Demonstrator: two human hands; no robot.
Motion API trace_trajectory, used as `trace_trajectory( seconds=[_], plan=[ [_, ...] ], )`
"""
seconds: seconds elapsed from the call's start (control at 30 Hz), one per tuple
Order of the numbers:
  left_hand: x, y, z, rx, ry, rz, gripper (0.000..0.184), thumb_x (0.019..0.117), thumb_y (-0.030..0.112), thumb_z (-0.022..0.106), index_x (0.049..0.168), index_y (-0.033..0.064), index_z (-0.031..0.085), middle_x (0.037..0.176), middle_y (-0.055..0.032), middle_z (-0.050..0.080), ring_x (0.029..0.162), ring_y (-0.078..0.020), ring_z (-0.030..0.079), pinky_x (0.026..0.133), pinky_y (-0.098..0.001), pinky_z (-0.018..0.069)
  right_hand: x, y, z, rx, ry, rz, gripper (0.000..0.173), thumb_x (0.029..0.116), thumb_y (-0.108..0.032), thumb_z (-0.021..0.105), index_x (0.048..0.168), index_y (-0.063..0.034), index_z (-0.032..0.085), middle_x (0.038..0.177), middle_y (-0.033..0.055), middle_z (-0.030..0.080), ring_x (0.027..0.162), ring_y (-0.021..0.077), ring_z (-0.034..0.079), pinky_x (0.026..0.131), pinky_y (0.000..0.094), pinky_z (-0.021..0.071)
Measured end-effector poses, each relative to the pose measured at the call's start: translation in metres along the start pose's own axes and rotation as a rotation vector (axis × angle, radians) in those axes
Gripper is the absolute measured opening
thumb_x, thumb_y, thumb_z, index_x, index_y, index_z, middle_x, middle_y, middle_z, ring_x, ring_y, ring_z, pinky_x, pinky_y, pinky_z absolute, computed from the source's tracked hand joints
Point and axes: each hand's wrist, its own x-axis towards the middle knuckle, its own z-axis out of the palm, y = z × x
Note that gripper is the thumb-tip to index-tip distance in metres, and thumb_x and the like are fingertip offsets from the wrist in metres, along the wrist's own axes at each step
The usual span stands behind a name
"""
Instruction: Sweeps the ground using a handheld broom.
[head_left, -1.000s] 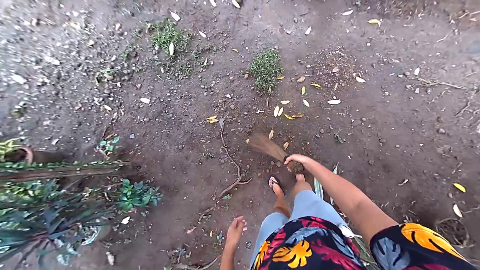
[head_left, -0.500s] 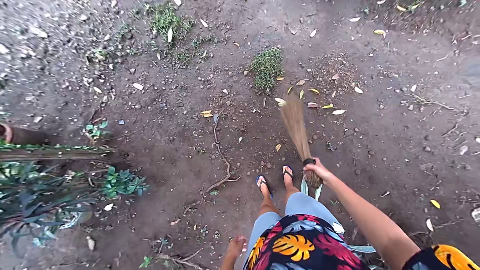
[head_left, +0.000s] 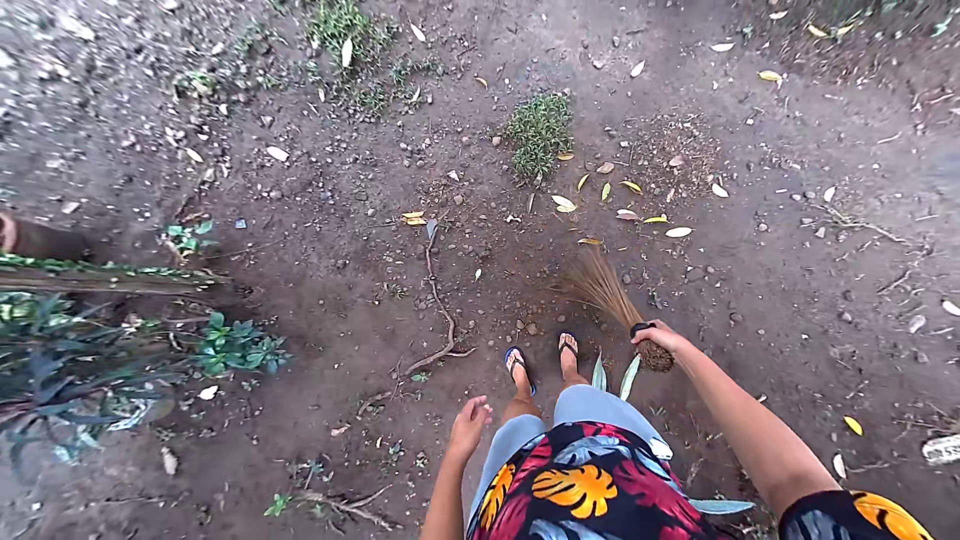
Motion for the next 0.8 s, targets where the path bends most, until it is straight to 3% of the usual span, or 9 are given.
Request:
trace_trajectory(
  seconds=[0.07, 0.2, 0.33, 0.43, 0.53, 0.6, 0.67, 0.73, 0.8],
  plan=[
    [-0.001, -0.015, 0.0, -0.005, -0.002, -0.061, 0.038, 0.1088, 0.013, 0.048, 0.143, -0.0045, 0.049, 0.128, -0.0267, 0.064, 0.11, -0.0325, 0.068, 0.097, -0.0449, 0.0542, -0.008, -0.012, 0.008, -0.043, 0.061, -0.032, 0.084, 0.0811, -0.01, 0.08, 0.151, -0.0055, 0.034, 0.131, 0.0263, 0.057, 0.114, 0.0354, 0.061, 0.093, 0.0519, 0.0524],
    [-0.01, -0.068, -0.004, -0.007, 0.008, -0.232, 0.037, 0.1089, 0.014, 0.049, 0.139, -0.0068, 0.052, 0.125, -0.0283, 0.065, 0.108, -0.0358, 0.069, 0.096, -0.0495, 0.0546, -0.035, -0.035, 0.07, -0.019, 0.086, -0.131, 0.091, 0.0789, -0.011, 0.081, 0.152, -0.0074, 0.027, 0.123, 0.0247, 0.063, 0.108, 0.036, 0.066, 0.089, 0.0549, 0.0549],
    [-0.029, -0.098, -0.009, -0.012, 0.036, -0.359, 0.035, 0.1091, 0.015, 0.049, 0.135, -0.0079, 0.055, 0.122, -0.0288, 0.066, 0.108, -0.0352, 0.068, 0.097, -0.049, 0.053, -0.036, -0.071, 0.124, 0.081, -0.036, -0.221, 0.091, 0.0808, -0.01, 0.079, 0.154, -0.008, 0.025, 0.126, 0.0243, 0.061, 0.107, 0.0336, 0.066, 0.089, 0.0519, 0.0556],
    [-0.03, -0.1, -0.012, -0.004, 0.022, -0.417, 0.034, 0.1096, 0.015, 0.048, 0.136, -0.0053, 0.055, 0.122, -0.0265, 0.066, 0.107, -0.0328, 0.068, 0.095, -0.048, 0.0528, -0.007, -0.109, 0.142, 0.121, -0.136, -0.236, 0.089, 0.0803, -0.008, 0.079, 0.153, -0.0076, 0.028, 0.125, 0.0246, 0.06, 0.102, 0.0328, 0.066, 0.084, 0.0498, 0.0573],
    [-0.024, -0.088, -0.019, -0.027, 0.053, -0.384, 0.034, 0.1094, 0.016, 0.048, 0.137, -0.004, 0.054, 0.121, -0.025, 0.067, 0.106, -0.0326, 0.069, 0.092, -0.0484, 0.0544, 0.045, -0.15, 0.126, 0.168, -0.241, -0.202, 0.068, 0.0898, -0.011, 0.072, 0.149, -0.0042, 0.039, 0.114, 0.022, 0.065, 0.088, 0.0294, 0.068, 0.078, 0.0452, 0.0597],
    [-0.021, -0.071, -0.025, -0.055, 0.09, -0.337, 0.036, 0.1096, 0.015, 0.047, 0.14, -0.0036, 0.052, 0.124, -0.0254, 0.067, 0.108, -0.0336, 0.069, 0.094, -0.049, 0.0542, 0.079, -0.17, 0.099, 0.275, -0.3, -0.162, 0.039, 0.0993, -0.013, 0.06, 0.135, -0.0014, 0.05, 0.096, 0.0152, 0.067, 0.075, 0.022, 0.068, 0.07, 0.0365, 0.0597],
    [-0.021, -0.055, -0.03, -0.081, 0.132, -0.295, 0.037, 0.1096, 0.015, 0.048, 0.142, -0.0029, 0.051, 0.126, -0.0254, 0.066, 0.109, -0.0334, 0.069, 0.095, -0.0483, 0.0545, 0.106, -0.175, 0.072, 0.498, -0.291, -0.129, 0.022, 0.1026, -0.015, 0.053, 0.118, 0.0006, 0.055, 0.084, 0.0125, 0.065, 0.067, 0.0193, 0.066, 0.064, 0.0325, 0.0589],
    [-0.024, -0.048, -0.03, -0.123, 0.163, -0.272, 0.037, 0.1094, 0.014, 0.048, 0.142, -0.0029, 0.051, 0.125, -0.0253, 0.065, 0.108, -0.0325, 0.069, 0.093, -0.0471, 0.0549, 0.113, -0.173, 0.059, 0.679, -0.146, -0.159, 0.018, 0.1004, -0.014, 0.054, 0.111, 0.0001, 0.054, 0.079, 0.0119, 0.062, 0.063, 0.019, 0.065, 0.059, 0.0329, 0.0589],
    [-0.029, -0.051, -0.025, -0.15, 0.17, -0.273, 0.036, 0.109, 0.013, 0.049, 0.141, -0.0031, 0.051, 0.124, -0.0252, 0.066, 0.107, -0.0323, 0.069, 0.092, -0.0465, 0.0554, 0.11, -0.169, 0.063, 0.659, 0.144, -0.196, 0.035, 0.0916, -0.014, 0.067, 0.121, 0.0003, 0.055, 0.092, 0.0158, 0.065, 0.074, 0.0231, 0.066, 0.065, 0.0396, 0.058]
  ],
)
